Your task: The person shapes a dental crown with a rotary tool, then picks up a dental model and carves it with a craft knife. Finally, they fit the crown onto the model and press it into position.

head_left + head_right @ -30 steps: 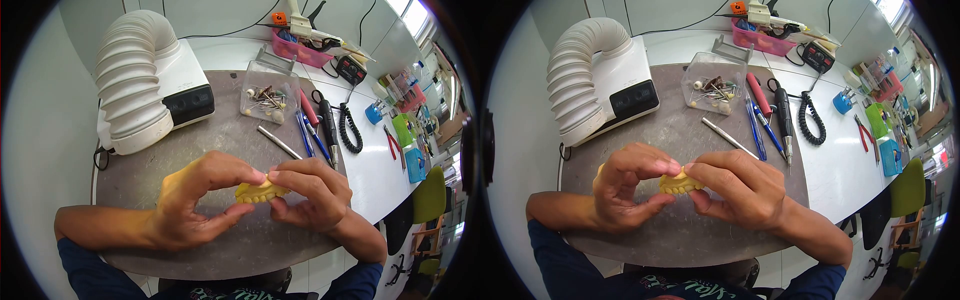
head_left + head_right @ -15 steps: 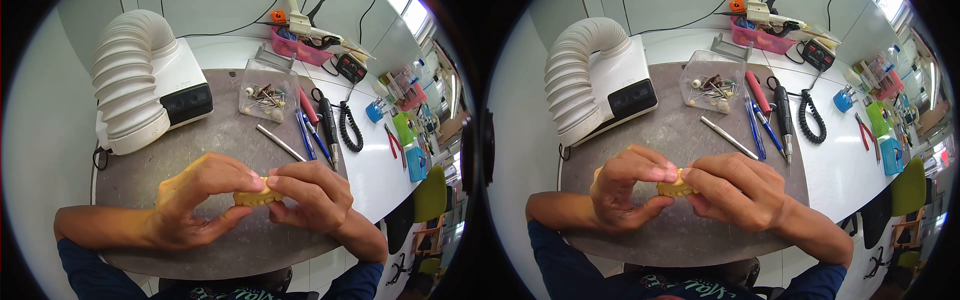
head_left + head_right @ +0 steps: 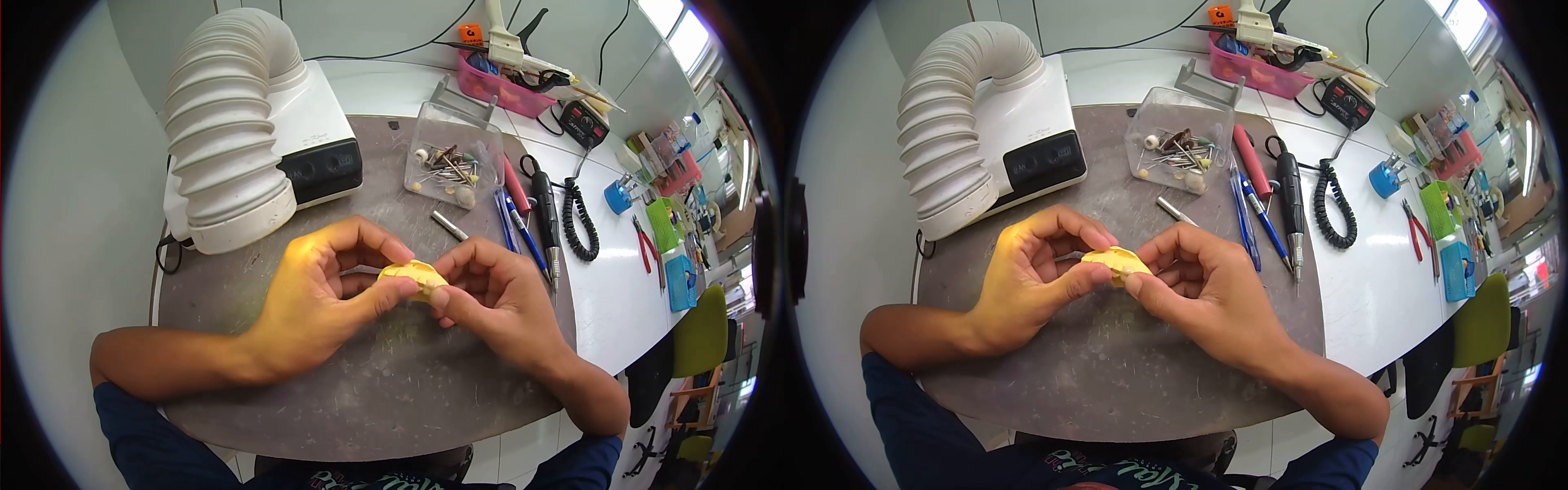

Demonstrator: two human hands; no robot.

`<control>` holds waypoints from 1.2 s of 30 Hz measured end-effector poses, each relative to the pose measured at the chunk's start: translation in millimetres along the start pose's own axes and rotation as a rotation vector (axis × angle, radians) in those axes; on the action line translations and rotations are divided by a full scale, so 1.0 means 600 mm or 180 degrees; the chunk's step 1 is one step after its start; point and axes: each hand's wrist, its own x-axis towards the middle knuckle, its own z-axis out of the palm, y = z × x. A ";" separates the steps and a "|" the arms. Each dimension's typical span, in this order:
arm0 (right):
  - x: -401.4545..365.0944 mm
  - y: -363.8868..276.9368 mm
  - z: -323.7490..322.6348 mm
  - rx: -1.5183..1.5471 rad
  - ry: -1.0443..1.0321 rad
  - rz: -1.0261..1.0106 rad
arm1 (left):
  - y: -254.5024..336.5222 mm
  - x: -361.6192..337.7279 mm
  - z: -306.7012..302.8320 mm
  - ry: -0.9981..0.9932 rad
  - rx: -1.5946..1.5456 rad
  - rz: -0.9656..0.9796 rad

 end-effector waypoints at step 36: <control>0.009 0.013 -0.008 0.1313 -0.0277 0.0424 | 0.000 0.002 -0.005 -0.0044 -0.0513 -0.0592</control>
